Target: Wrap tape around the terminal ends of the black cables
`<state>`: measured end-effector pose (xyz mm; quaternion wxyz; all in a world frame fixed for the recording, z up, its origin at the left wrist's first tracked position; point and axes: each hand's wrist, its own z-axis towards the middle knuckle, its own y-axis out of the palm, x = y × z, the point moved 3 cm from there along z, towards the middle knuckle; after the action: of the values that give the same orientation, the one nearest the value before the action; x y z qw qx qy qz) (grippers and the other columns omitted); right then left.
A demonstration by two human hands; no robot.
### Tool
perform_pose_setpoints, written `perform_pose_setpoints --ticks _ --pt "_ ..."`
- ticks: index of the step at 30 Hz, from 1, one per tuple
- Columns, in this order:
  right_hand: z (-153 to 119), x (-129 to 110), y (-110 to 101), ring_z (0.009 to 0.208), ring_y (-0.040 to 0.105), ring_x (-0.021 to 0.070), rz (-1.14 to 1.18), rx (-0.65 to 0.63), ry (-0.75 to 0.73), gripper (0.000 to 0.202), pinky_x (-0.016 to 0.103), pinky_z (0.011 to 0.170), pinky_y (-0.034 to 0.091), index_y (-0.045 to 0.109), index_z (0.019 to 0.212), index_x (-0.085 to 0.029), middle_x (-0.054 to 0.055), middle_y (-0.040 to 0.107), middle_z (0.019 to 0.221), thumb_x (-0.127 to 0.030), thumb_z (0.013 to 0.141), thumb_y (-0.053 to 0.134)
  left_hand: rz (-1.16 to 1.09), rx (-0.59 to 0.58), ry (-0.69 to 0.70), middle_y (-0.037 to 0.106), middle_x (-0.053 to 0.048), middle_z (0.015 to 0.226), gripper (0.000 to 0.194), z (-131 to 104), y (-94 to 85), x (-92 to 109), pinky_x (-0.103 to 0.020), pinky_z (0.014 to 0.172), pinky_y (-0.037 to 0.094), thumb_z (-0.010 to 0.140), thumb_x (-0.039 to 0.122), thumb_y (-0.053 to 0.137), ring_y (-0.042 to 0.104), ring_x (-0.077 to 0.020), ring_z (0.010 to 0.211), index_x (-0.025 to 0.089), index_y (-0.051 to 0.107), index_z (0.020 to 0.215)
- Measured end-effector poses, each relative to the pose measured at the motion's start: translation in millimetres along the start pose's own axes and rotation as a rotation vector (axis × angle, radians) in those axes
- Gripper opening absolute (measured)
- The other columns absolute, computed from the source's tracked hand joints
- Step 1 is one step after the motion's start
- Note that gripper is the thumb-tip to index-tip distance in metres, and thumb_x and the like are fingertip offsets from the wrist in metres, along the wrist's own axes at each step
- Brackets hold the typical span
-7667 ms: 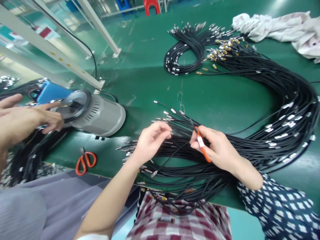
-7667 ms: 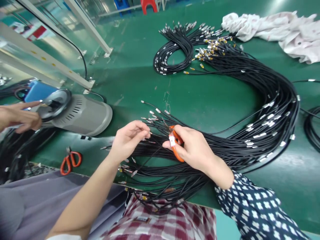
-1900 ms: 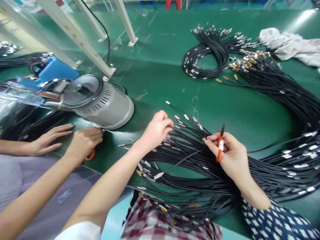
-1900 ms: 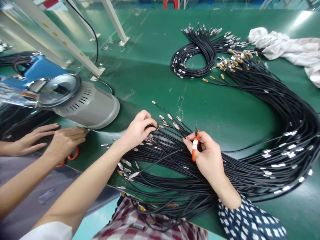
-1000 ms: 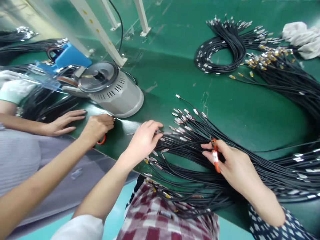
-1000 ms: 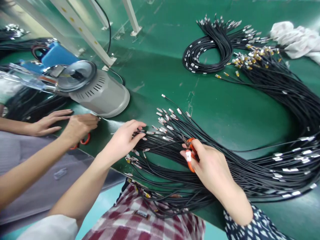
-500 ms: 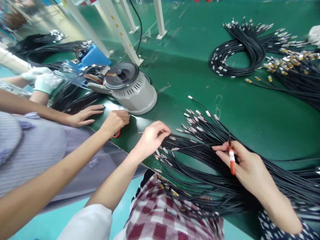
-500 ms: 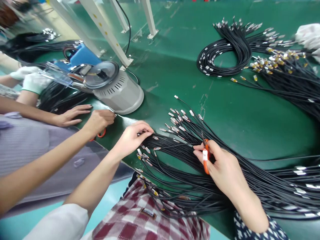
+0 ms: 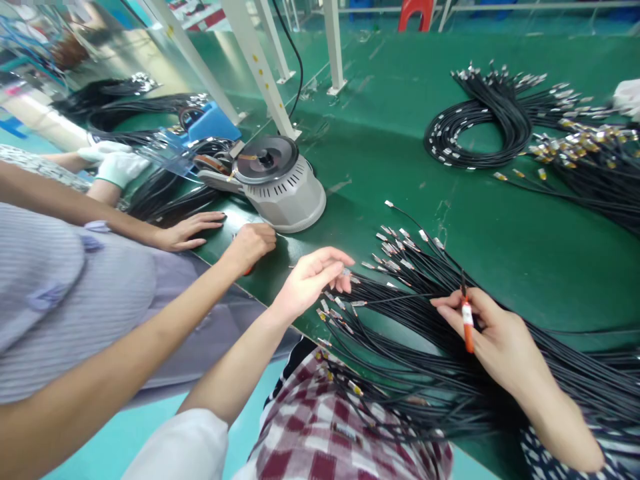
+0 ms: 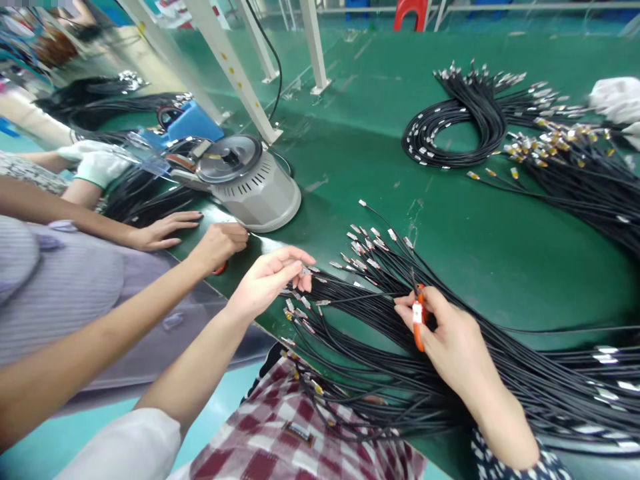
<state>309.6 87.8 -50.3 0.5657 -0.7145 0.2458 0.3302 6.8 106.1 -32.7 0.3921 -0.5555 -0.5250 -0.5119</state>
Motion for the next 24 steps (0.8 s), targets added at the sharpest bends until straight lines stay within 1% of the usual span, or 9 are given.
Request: perform_pose_setpoints --ticks 4,8,11,13,15,18,20,22,24 --pt "-1 0 1 0.092 0.073 0.0247 0.002 0.011 0.013 0.029 0.034 0.079 0.055 0.060 0.091 -0.026 0.003 0.077 0.103 -0.055 0.089 0.062 -0.023 0.015 -0.007 0.068 -0.002 0.061 0.023 0 -1.5 -2 -0.024 0.058 0.045 0.088 0.037 0.068 0.058 -0.0120 0.055 0.014 0.067 0.091" --pt "-1 2 2 0.093 0.073 0.0244 0.026 0.013 0.006 0.028 0.033 0.079 0.054 0.060 0.090 -0.025 0.004 0.076 0.103 -0.053 0.089 0.062 -0.050 0.020 0.021 0.071 -0.004 0.064 0.020 3 -0.6 -1 -0.024 0.060 0.046 0.087 0.034 0.068 0.061 -0.0124 0.058 0.014 0.067 0.088" --pt "-3 -2 1 0.087 0.072 0.0233 -0.023 0.084 -0.048 0.027 0.033 0.077 0.052 0.061 0.092 -0.025 0.003 0.076 0.100 -0.052 0.089 0.063 -0.070 0.015 0.030 0.073 -0.006 0.069 0.019 1 2.1 1 -0.025 0.062 0.048 0.087 0.032 0.069 0.063 -0.0134 0.061 0.013 0.068 0.089" --pt "-4 -15 -1 0.081 0.070 0.0225 -0.097 0.168 -0.143 0.029 0.034 0.074 0.050 0.063 0.093 -0.025 0.004 0.075 0.096 -0.053 0.088 0.064 -0.089 0.022 0.041 0.074 -0.006 0.071 0.018 -2 4.6 2 -0.025 0.063 0.048 0.087 0.031 0.070 0.064 -0.0138 0.063 0.014 0.068 0.090" --pt "-4 -37 0 0.072 0.067 0.0211 -0.181 0.202 -0.284 0.033 0.033 0.068 0.046 0.063 0.091 -0.023 0.005 0.074 0.087 -0.056 0.087 0.064 -0.102 0.049 0.058 0.074 -0.006 0.071 0.016 -7 7.2 4 -0.025 0.063 0.047 0.086 0.030 0.071 0.064 -0.0136 0.062 0.014 0.067 0.089" --pt "0 -74 5 0.060 0.060 0.0169 -0.330 0.145 -0.492 0.037 0.033 0.063 0.039 0.063 0.085 -0.022 0.003 0.070 0.073 -0.058 0.088 0.061 -0.101 0.091 0.075 0.074 -0.004 0.070 0.015 -15 11.8 8 -0.024 0.061 0.047 0.085 0.029 0.072 0.063 -0.0126 0.061 0.015 0.069 0.087" --pt "4 -93 9 0.055 0.059 0.0145 -0.437 0.120 -0.578 0.039 0.033 0.064 0.036 0.065 0.081 -0.022 0.001 0.070 0.069 -0.059 0.090 0.059 -0.102 0.100 0.079 0.072 -0.004 0.068 0.015 -21 15.3 12 -0.024 0.060 0.046 0.085 0.030 0.072 0.062 -0.0119 0.059 0.015 0.071 0.085" --pt "7 -105 11 0.056 0.061 0.0139 -0.525 0.106 -0.631 0.042 0.033 0.065 0.034 0.066 0.077 -0.022 0.000 0.072 0.069 -0.061 0.090 0.057 -0.114 0.084 0.086 0.071 -0.003 0.065 0.015 -27 18.8 15 -0.023 0.060 0.046 0.086 0.030 0.072 0.062 -0.0115 0.058 0.015 0.072 0.084" --pt "9 -111 12 0.058 0.063 0.0141 -0.592 0.088 -0.660 0.045 0.033 0.065 0.032 0.065 0.073 -0.021 -0.001 0.073 0.069 -0.062 0.089 0.059 -0.129 0.053 0.103 0.070 -0.002 0.064 0.013 -32 21.8 17 -0.022 0.060 0.046 0.088 0.028 0.070 0.061 -0.0110 0.058 0.016 0.071 0.085"
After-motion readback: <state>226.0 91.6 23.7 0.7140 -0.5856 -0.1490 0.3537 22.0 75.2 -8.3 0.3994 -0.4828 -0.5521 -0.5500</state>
